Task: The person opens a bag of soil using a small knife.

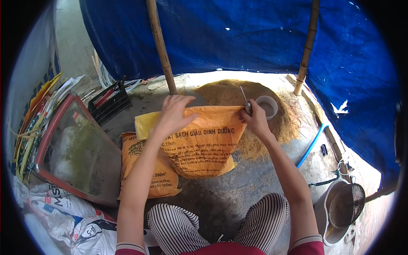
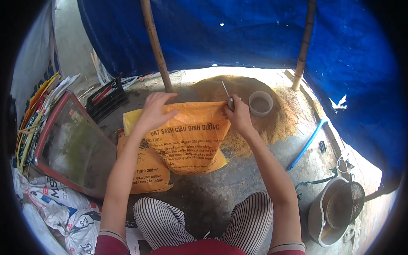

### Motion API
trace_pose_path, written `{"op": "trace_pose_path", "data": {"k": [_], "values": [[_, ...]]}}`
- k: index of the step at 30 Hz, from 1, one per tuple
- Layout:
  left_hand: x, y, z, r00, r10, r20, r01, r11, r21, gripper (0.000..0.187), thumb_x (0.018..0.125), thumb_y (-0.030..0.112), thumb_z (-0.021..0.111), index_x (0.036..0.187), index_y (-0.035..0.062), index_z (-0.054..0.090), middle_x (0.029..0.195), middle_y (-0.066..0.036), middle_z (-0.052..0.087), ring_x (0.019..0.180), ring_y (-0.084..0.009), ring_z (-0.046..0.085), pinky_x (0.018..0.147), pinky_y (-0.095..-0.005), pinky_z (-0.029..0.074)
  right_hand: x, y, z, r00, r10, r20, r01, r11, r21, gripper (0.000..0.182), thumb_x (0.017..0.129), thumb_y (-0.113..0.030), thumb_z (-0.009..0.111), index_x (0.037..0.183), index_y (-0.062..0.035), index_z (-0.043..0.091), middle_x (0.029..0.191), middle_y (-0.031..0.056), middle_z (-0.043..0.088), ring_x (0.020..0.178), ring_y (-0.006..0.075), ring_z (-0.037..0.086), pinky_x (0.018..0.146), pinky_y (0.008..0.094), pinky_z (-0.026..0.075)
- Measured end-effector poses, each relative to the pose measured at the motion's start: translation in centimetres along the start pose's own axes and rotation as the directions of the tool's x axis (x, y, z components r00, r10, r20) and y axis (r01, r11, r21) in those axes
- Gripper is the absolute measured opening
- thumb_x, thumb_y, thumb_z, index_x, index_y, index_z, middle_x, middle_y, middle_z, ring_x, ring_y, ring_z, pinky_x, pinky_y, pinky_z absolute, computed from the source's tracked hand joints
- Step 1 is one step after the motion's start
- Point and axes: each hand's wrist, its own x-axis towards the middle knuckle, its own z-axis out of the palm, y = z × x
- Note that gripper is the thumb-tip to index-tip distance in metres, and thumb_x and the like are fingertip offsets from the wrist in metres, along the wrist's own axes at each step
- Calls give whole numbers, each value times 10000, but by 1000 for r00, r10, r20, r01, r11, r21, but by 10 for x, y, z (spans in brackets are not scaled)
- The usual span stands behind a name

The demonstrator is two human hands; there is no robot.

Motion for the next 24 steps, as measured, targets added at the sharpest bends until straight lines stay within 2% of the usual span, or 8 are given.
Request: {"op": "trace_pose_path", "data": {"k": [2, 5, 7, 12, 14, 16, 20, 24], "values": [[8, 18, 11, 999, 51, -4, -50, 999, 13, 486, 751, 264, 712, 1187, 101, 572, 1132, -96, 584, 1129, -276, 485, 1068, -402, 267, -1, 1, -1, 1000, -9, -3, 9, 1000, -16, 141, 832, -36, 582, 910, 25, 482, 750, 162, 636, 679, 229, 674, 581, 334, 514], [20, 24, 22, 997, 13, 72, -14, 1000, 13, 393, 767, 271, 704, 1102, 82, 622, 1080, -97, 610, 1110, -269, 500, 1027, -410, 304, -2, -3, -2, 999, 39, 1, -39, 999, 38, 133, 830, -39, 579, 898, 26, 485, 734, 163, 629, 676, 231, 676, 590, 338, 508], [25, 24, 24, 961, -126, 246, 137, 990, -31, 290, 773, 257, 695, 987, 64, 661, 1016, -95, 638, 1077, -255, 526, 981, -406, 330, 0, 3, -1, 1000, 23, -5, -23, 999, 25, 133, 841, -39, 569, 925, 26, 488, 745, 164, 631, 674, 233, 676, 577, 335, 513], [35, 23, 27, 933, -236, 271, 256, 966, -41, 237, 771, 244, 695, 922, 63, 672, 944, -83, 662, 1015, -235, 560, 955, -385, 335, -19, -27, 9, 996, 13, -88, 2, 987, 163, 240, 881, -50, 530, 1099, 29, 469, 786, 160, 637, 620, 222, 665, 518, 322, 526], [37, 26, 30, 905, -285, 314, 302, 953, -5, 229, 763, 243, 687, 899, 60, 665, 969, -94, 659, 1011, -246, 561, 941, -366, 339, -39, -53, 11, 993, 112, 28, -115, 949, 295, 364, 907, -72, 507, 1236, 34, 394, 801, 155, 634, 558, 203, 646, 470, 316, 524], [38, 29, 41, 983, -121, 135, 136, 985, -109, 246, 760, 257, 685, 920, 71, 671, 953, -99, 661, 1012, -256, 557, 931, -373, 343, -57, -75, 14, 956, 201, 215, -253, 934, 253, 403, 914, -88, 499, 1271, 42, 363, 773, 147, 631, 482, 180, 612, 428, 307, 504], [48, 38, 52, 985, -59, 161, 80, 988, -130, 241, 765, 245, 680, 940, 79, 676, 949, -102, 659, 1011, -259, 555, 937, -384, 341, -76, -62, 32, 899, 258, 354, -383, 856, 348, 320, 942, -173, 500, 1162, 42, 413, 676, 86, 577, 409, 141, 544, 365, 270, 443], [51, 37, 53, 955, -116, 275, 149, 983, -105, 274, 799, 221, 673, 1033, 77, 677, 1005, -104, 661, 1050, -245, 550, 990, -403, 315, -74, -55, 32, 855, 319, 409, -479, 787, 388, 293, 956, -223, 484, 1103, 26, 436, 669, 68, 560, 407, 117, 512, 354, 252, 422]]}}
